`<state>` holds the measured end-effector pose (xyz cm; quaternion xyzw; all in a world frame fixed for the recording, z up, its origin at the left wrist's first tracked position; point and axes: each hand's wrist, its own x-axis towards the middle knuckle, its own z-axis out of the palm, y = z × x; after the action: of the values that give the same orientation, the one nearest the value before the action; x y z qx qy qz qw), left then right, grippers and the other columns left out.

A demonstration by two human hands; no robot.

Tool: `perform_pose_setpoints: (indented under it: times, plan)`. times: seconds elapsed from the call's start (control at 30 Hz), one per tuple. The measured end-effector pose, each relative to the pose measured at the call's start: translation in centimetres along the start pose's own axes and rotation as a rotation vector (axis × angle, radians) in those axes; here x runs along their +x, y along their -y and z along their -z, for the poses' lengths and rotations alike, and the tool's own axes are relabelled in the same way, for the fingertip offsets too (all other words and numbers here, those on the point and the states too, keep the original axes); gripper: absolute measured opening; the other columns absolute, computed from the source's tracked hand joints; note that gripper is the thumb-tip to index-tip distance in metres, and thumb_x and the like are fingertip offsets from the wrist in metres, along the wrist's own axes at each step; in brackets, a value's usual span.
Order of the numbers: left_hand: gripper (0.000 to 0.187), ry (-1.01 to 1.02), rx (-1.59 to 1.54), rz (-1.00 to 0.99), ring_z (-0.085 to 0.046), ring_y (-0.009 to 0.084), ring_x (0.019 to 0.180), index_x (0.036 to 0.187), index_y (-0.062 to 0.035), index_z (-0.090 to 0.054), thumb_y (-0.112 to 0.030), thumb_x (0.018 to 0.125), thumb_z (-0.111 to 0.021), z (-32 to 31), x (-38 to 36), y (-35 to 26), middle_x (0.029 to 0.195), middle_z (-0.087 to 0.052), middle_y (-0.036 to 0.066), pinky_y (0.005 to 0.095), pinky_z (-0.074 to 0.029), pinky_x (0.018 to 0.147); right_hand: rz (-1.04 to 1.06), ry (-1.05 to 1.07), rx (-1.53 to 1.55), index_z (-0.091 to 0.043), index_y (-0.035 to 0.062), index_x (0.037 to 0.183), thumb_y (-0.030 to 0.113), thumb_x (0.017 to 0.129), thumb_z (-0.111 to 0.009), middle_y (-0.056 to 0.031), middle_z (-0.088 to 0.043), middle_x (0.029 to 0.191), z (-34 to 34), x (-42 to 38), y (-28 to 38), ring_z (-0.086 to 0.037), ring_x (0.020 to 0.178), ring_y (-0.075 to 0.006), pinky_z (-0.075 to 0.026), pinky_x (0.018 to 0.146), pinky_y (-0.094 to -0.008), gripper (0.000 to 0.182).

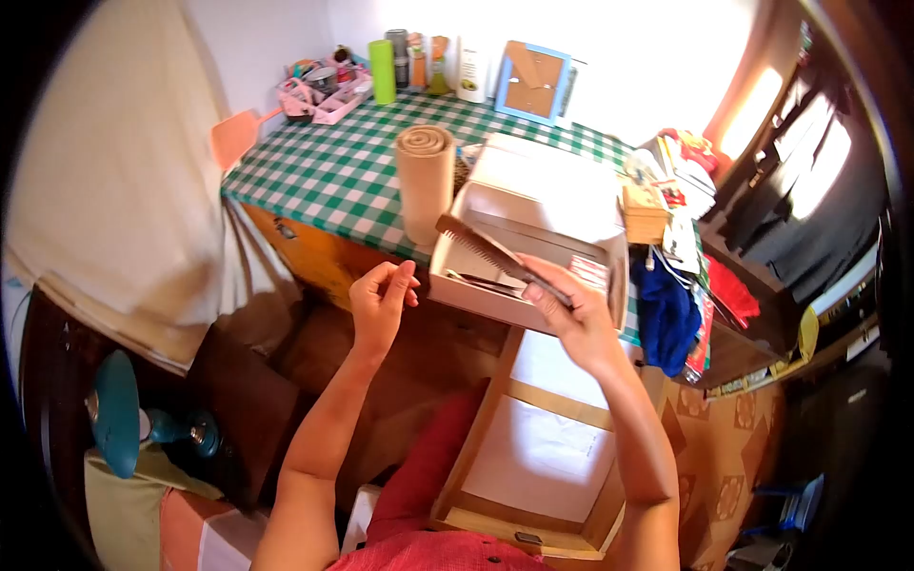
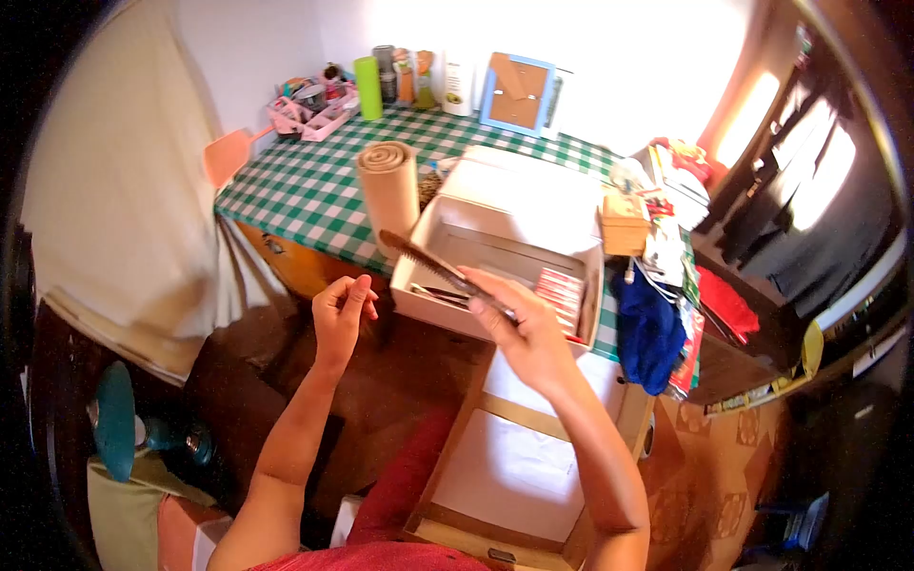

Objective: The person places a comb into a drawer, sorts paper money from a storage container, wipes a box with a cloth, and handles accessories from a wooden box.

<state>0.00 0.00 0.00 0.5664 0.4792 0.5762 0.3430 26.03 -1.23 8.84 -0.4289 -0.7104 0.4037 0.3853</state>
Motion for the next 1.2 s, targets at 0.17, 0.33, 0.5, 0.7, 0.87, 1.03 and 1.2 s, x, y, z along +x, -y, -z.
perform_pose_setpoints:
  times: [0.17,0.33,0.5,0.7,0.87,1.03,1.2]
  plan:
    - [0.021,-0.349,-0.155,0.199,-0.059,0.0083,0.07,0.102,-0.004,-0.065,-0.022,0.096,-0.055,5.9,0.0,3.9,0.086,-0.066,0.002,0.0221,-0.043,0.058,0.121,0.114,-0.096,-0.054,0.0112,0.131,0.012,0.091,-0.057,-0.0154,-0.055,0.094,-8.6,2.5,0.8,-0.057,0.084,-0.0264,-0.047,0.078,-0.0336,0.041]
    - [0.024,-0.514,-0.457,0.347,-0.061,0.0131,0.087,0.116,-0.0052,-0.059,-0.018,0.096,-0.055,13.1,1.6,10.9,0.102,-0.064,0.002,0.0274,-0.048,0.073,0.167,0.015,-0.105,-0.049,0.0027,0.132,0.011,0.084,-0.066,-0.0193,-0.058,0.103,-18.1,7.6,-1.3,-0.057,0.093,-0.0362,-0.046,0.083,-0.0395,0.051]
    - [0.029,-0.558,-0.615,0.408,-0.059,0.0182,0.104,0.124,-0.0055,-0.054,-0.016,0.098,-0.05,17.9,4.4,16.0,0.118,-0.061,0.005,0.0341,-0.046,0.085,0.198,-0.069,-0.07,-0.049,-0.0008,0.127,0.012,0.084,-0.066,-0.0181,-0.061,0.098,-25.4,14.3,-3.2,-0.056,0.101,-0.0362,-0.042,0.09,-0.042,0.048]
    - [0.045,-0.658,-0.822,0.475,-0.04,0.0256,0.131,0.143,-0.0042,-0.03,-0.015,0.1,-0.043,19.8,9.5,19.0,0.145,-0.037,0.01,0.042,-0.037,0.103,0.445,-0.214,-0.529,-0.056,0.0046,0.099,0.02,0.081,-0.069,-0.0092,-0.062,0.091,-29.7,21.9,-4.9,-0.056,0.093,-0.0305,-0.035,0.091,-0.0458,0.026]
    - [0.047,-0.786,-0.958,0.503,-0.031,0.028,0.136,0.145,-0.0041,-0.027,-0.011,0.1,-0.04,20.5,12.8,22.9,0.149,-0.029,0.012,0.0432,-0.034,0.106,0.478,-0.222,-0.603,-0.055,0.0036,0.099,0.025,0.08,-0.068,-0.0115,-0.054,0.11,-30.8,23.8,-8.1,-0.049,0.105,-0.0294,-0.033,0.096,-0.0457,0.031]
    - [0.045,-0.872,-1.025,0.545,-0.038,0.0264,0.129,0.143,-0.0062,-0.033,-0.014,0.099,-0.043,23.5,14.9,27.6,0.144,-0.035,0.011,0.0402,-0.035,0.103,0.457,-0.181,-0.557,-0.053,0.0048,0.102,0.026,0.083,-0.067,-0.0095,-0.052,0.113,-31.2,24.2,-7.6,-0.049,0.108,-0.0297,-0.03,0.101,-0.0518,0.032]
    - [0.026,-0.955,-1.197,0.64,-0.05,0.0205,0.094,0.12,-0.0099,-0.052,-0.024,0.099,-0.048,24.6,16.2,31.4,0.102,-0.055,0.005,0.0364,-0.04,0.088,0.484,-0.19,-0.556,-0.054,0.0039,0.101,0.028,0.085,-0.064,-0.0099,-0.055,0.113,-30.8,24.0,-7.7,-0.05,0.107,-0.0299,-0.031,0.102,-0.0464,0.031]
